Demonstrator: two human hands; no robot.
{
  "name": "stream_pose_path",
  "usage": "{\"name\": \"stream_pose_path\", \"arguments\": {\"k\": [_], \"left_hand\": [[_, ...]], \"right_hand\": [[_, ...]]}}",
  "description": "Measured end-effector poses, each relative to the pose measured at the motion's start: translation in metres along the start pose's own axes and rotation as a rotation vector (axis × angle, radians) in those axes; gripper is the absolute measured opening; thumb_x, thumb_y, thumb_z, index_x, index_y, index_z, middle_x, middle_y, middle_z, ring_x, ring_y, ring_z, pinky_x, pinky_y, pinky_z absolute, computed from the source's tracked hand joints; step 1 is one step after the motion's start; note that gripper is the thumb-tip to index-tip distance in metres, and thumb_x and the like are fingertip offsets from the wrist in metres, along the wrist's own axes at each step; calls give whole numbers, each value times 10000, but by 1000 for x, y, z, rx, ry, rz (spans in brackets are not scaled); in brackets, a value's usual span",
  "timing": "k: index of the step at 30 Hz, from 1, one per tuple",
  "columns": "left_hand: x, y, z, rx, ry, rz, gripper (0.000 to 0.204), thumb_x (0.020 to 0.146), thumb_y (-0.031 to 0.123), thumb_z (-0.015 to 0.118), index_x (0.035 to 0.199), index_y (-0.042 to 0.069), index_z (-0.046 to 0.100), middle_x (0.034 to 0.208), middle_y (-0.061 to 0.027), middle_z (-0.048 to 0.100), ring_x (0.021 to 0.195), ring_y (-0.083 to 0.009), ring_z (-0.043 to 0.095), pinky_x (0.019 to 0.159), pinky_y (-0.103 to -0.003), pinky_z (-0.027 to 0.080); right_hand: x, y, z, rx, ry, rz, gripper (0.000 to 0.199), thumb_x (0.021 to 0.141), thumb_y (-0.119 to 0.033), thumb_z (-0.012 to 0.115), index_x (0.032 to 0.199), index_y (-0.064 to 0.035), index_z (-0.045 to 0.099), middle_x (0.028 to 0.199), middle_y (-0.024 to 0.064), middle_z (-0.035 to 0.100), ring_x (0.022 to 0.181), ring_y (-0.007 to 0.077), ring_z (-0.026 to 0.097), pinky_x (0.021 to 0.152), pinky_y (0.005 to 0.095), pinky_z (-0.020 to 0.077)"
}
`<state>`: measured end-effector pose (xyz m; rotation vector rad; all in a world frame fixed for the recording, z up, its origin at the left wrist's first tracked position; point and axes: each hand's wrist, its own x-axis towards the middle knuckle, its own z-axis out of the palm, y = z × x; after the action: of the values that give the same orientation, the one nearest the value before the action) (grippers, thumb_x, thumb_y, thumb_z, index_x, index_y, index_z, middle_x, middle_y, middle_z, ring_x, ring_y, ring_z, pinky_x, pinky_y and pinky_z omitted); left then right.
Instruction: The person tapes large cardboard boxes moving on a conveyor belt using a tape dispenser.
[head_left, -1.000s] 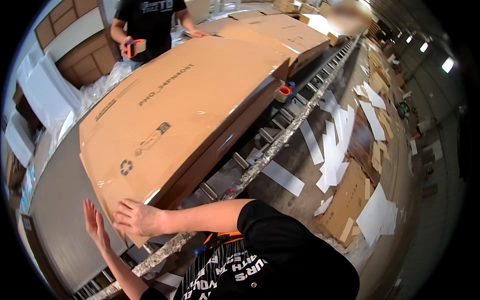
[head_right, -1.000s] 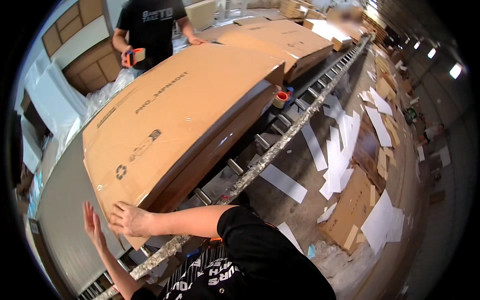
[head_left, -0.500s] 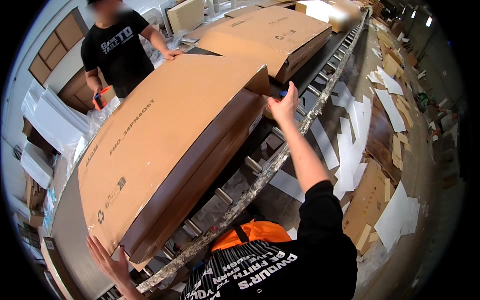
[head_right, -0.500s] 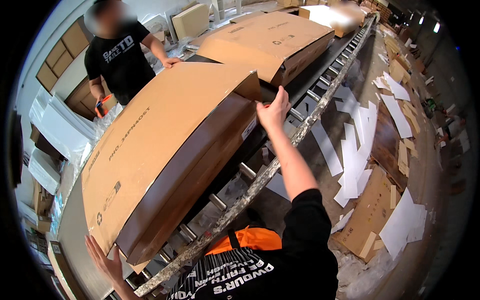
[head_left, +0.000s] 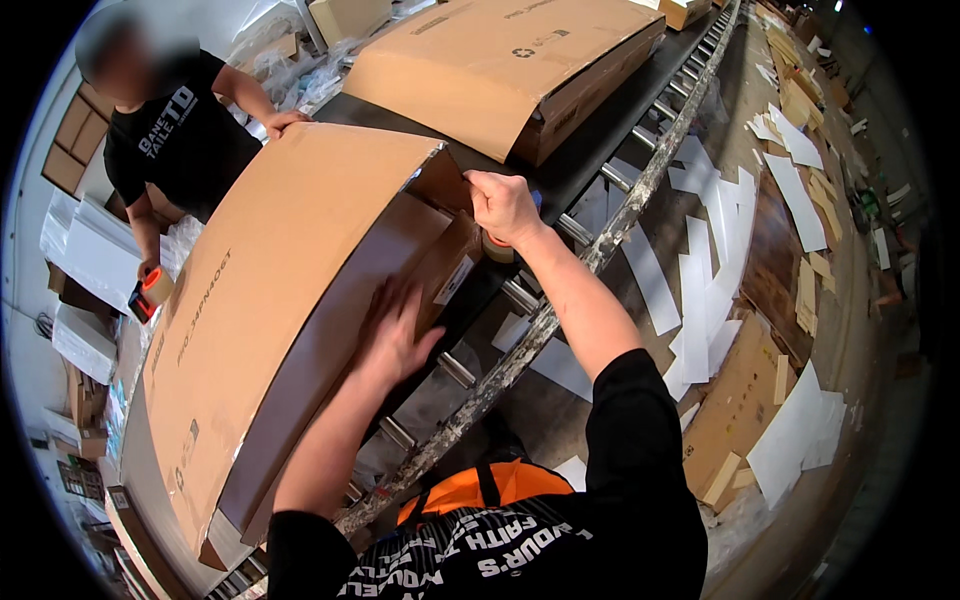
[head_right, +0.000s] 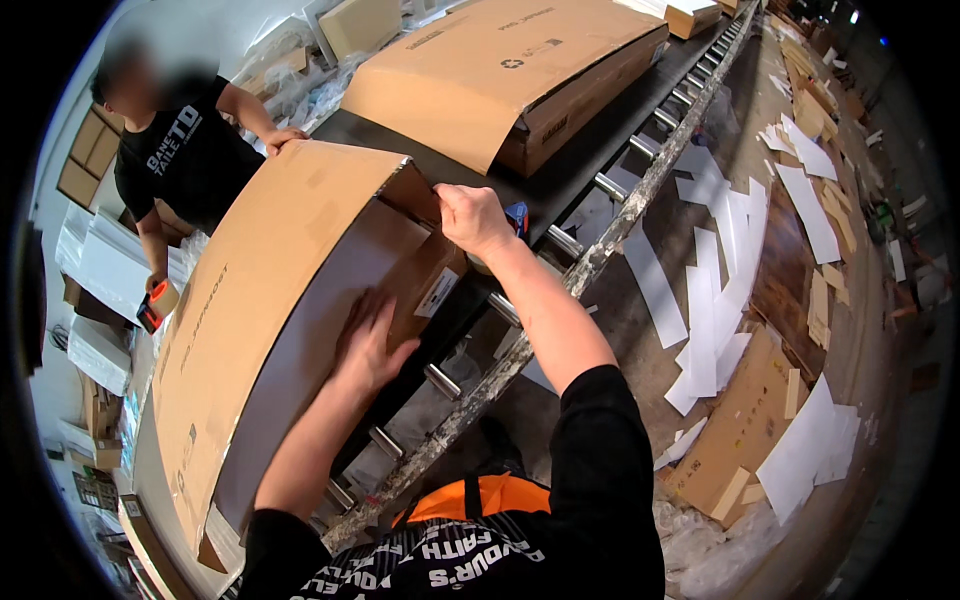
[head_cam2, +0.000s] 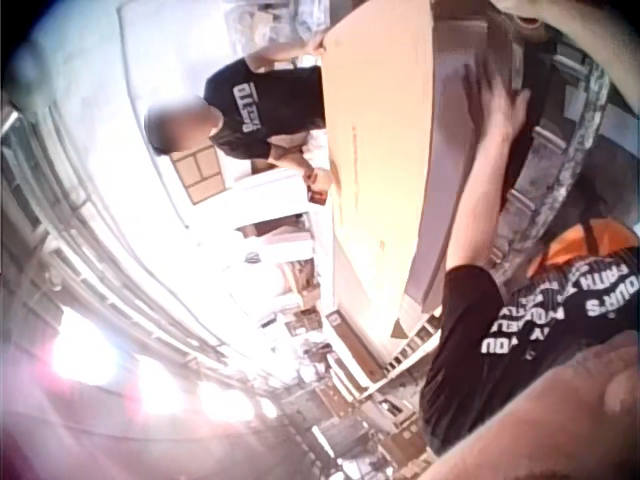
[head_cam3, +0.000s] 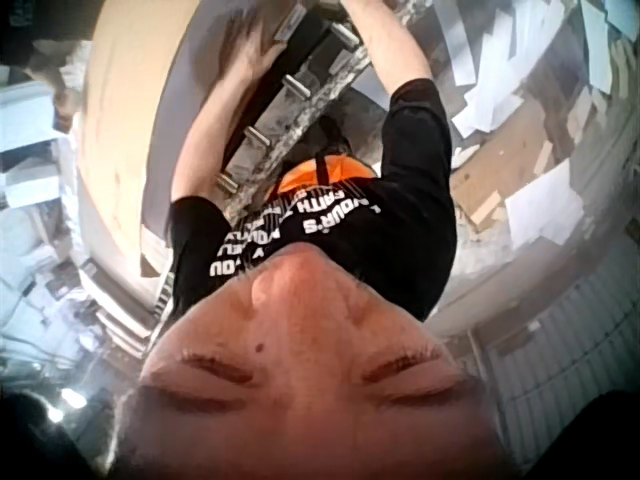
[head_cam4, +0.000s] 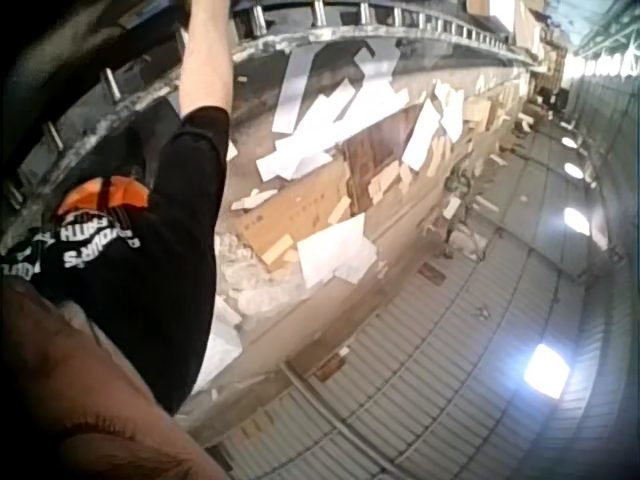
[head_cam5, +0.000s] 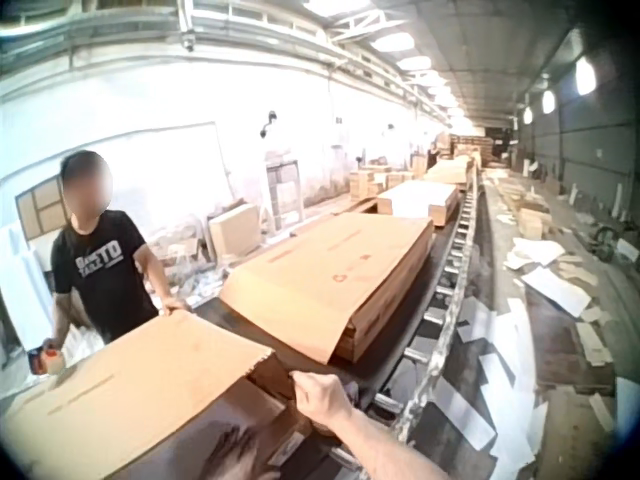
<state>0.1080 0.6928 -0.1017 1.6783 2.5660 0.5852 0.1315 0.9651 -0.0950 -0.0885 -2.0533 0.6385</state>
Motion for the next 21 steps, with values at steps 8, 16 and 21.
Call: {"name": "stream_pose_path", "arguments": {"k": [8,16,21], "left_hand": [[146,-3,13,237,-186,-147,1080,689,570,759,1504,51,276,1582,-181,211,1456,-378,203,1184,-500,183],[145,2,49,251,27,-135,935,648,455,792,1405,63,407,1421,-160,450,1297,-315,468,1052,-409,416],[135,3,50,-226,59,-245,776,662,322,820,1288,28,470,1224,-201,570,1157,-344,554,976,-423,453]], "right_hand": [[39,3,-22,2,-107,-3,78,802,-54,606,844,-27,665,700,200,640,673,366,657,596,422,535],[-10,26,-19,-98,-313,92,166,775,-60,565,884,-32,688,765,214,663,749,382,667,680,460,548],[-38,46,-2,-108,-479,67,220,744,-97,553,898,-72,707,770,181,678,745,372,670,679,484,546]]}}
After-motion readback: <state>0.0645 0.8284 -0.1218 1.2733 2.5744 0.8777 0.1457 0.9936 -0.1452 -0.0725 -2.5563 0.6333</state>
